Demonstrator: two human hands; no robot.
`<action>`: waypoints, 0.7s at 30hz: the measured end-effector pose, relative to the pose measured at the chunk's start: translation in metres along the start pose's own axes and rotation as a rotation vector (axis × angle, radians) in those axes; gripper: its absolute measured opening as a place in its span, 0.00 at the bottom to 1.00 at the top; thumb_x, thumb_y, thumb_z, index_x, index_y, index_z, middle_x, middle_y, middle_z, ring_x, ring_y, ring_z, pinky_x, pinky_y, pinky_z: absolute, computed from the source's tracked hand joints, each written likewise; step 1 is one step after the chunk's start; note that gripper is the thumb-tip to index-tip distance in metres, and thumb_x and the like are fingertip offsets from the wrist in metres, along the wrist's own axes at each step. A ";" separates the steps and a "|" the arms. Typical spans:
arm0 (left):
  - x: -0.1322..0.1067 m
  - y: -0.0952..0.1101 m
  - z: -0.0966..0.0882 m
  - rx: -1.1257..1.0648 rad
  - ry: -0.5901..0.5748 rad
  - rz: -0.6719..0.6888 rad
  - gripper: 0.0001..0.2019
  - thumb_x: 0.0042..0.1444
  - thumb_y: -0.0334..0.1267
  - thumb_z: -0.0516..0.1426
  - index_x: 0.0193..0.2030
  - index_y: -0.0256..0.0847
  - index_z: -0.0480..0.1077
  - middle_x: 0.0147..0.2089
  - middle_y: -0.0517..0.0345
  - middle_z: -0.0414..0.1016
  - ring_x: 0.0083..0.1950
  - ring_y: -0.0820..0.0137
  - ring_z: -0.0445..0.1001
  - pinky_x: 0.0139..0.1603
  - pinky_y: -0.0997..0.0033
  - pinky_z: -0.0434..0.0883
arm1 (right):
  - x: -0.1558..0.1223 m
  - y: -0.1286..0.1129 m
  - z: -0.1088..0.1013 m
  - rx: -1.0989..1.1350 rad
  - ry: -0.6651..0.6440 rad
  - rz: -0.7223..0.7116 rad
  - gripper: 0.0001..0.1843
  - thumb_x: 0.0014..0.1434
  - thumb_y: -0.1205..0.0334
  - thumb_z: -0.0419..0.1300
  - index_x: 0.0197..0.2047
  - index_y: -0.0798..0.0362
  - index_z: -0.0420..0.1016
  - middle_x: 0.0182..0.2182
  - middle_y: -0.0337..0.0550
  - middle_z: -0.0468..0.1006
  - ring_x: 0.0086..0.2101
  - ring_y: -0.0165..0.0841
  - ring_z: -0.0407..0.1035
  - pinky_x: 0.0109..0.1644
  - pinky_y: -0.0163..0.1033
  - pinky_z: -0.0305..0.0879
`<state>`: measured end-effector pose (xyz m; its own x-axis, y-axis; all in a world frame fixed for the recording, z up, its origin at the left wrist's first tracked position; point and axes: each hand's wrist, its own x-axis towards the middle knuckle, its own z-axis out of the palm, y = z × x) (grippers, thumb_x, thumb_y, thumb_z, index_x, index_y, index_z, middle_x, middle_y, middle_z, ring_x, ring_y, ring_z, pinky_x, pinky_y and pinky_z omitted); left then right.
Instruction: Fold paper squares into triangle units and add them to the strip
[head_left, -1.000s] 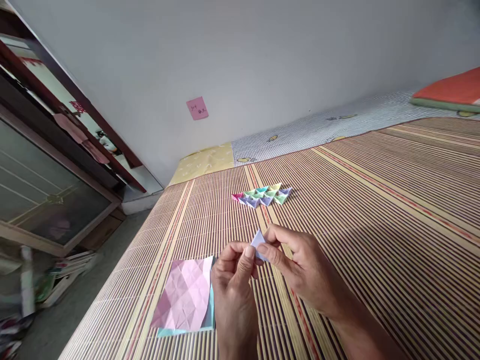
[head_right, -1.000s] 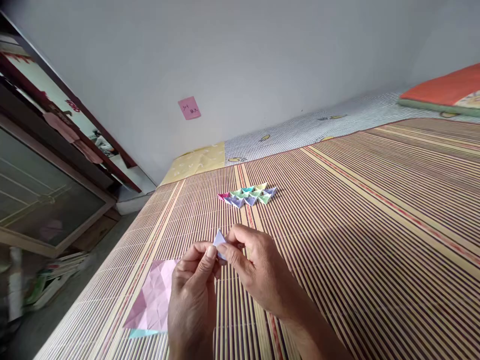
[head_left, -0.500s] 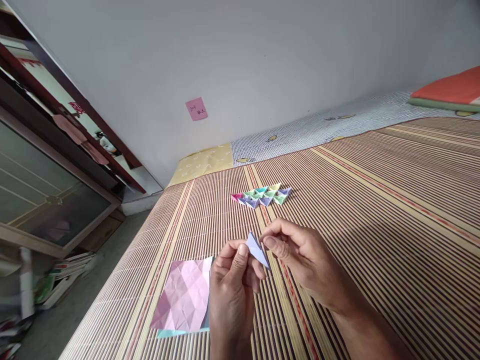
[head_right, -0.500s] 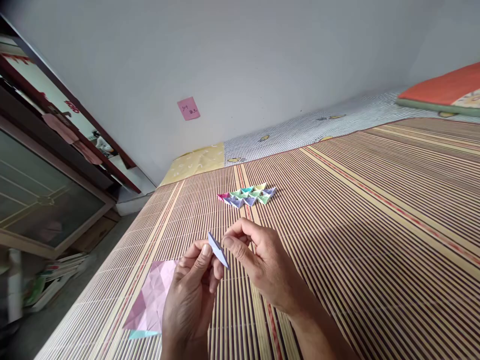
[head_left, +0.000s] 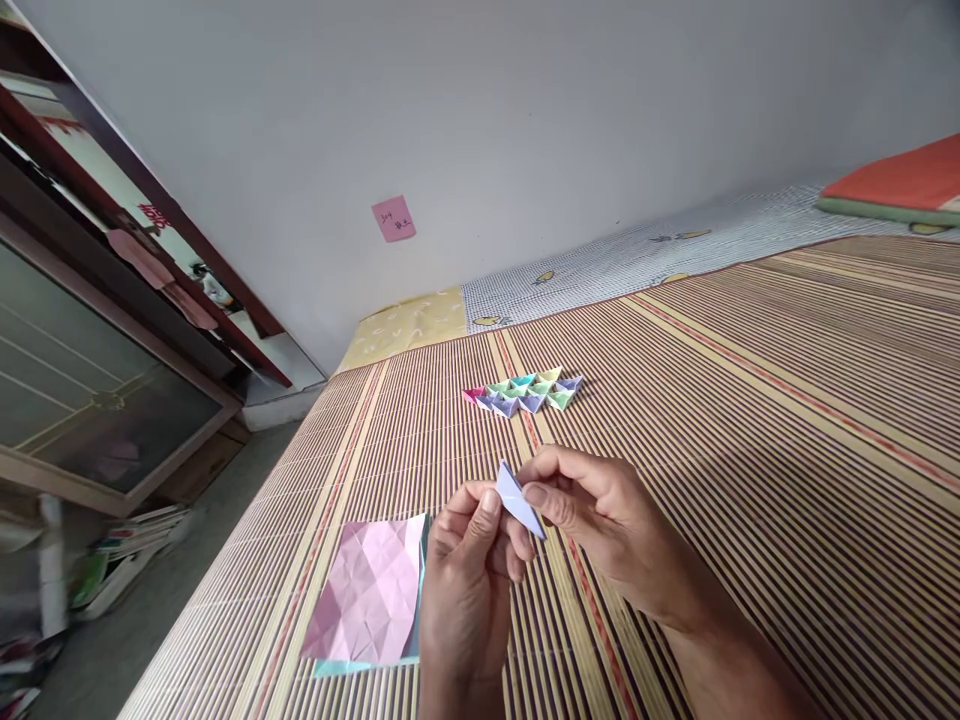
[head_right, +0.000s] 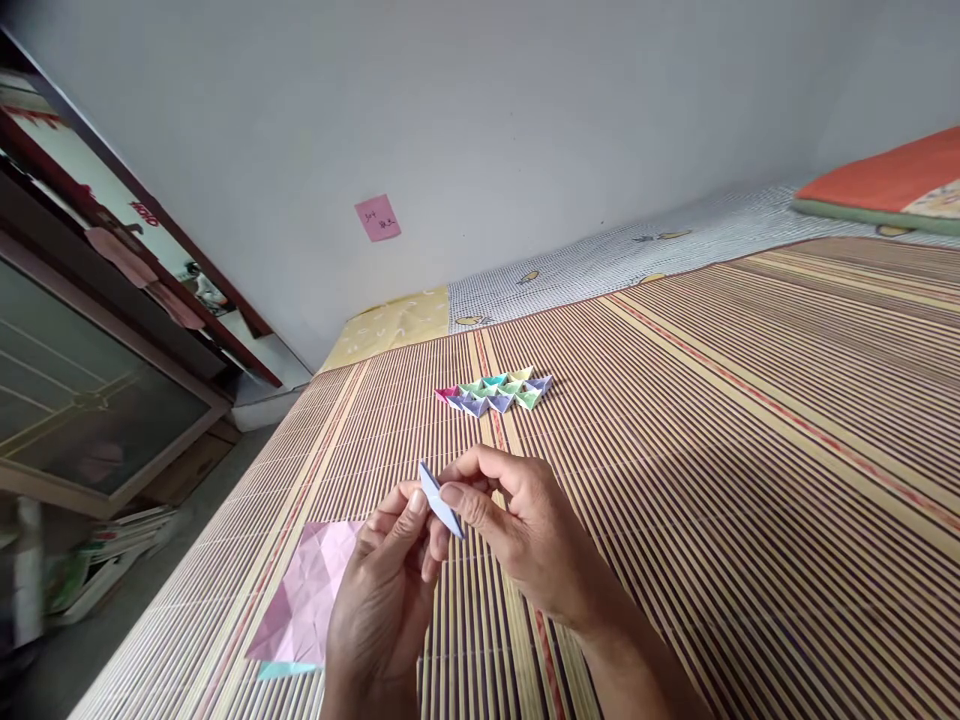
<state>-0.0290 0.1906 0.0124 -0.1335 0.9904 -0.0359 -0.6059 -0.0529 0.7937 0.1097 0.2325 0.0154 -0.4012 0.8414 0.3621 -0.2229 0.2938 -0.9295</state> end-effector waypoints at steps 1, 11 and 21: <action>0.000 0.000 0.001 -0.008 -0.005 -0.007 0.06 0.57 0.36 0.69 0.33 0.36 0.78 0.22 0.61 0.74 0.21 0.81 0.67 0.24 0.86 0.66 | 0.000 0.001 0.000 0.023 -0.006 0.008 0.07 0.70 0.60 0.61 0.40 0.52 0.79 0.28 0.36 0.79 0.31 0.28 0.74 0.37 0.33 0.69; -0.001 0.003 0.001 -0.043 -0.044 0.008 0.05 0.59 0.33 0.67 0.33 0.37 0.79 0.23 0.61 0.74 0.22 0.81 0.67 0.26 0.86 0.68 | 0.002 0.005 0.002 0.160 -0.015 0.058 0.09 0.69 0.57 0.62 0.42 0.54 0.78 0.28 0.39 0.78 0.30 0.29 0.74 0.37 0.35 0.70; 0.000 0.004 -0.005 0.017 -0.093 0.030 0.06 0.64 0.33 0.63 0.34 0.36 0.77 0.25 0.60 0.76 0.25 0.79 0.71 0.31 0.83 0.69 | 0.003 0.005 0.006 0.305 -0.058 0.092 0.10 0.70 0.56 0.61 0.42 0.54 0.76 0.28 0.39 0.78 0.30 0.32 0.75 0.40 0.40 0.72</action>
<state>-0.0353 0.1894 0.0129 -0.0780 0.9960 0.0440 -0.5895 -0.0816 0.8037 0.1021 0.2336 0.0122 -0.4802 0.8282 0.2890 -0.4356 0.0609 -0.8981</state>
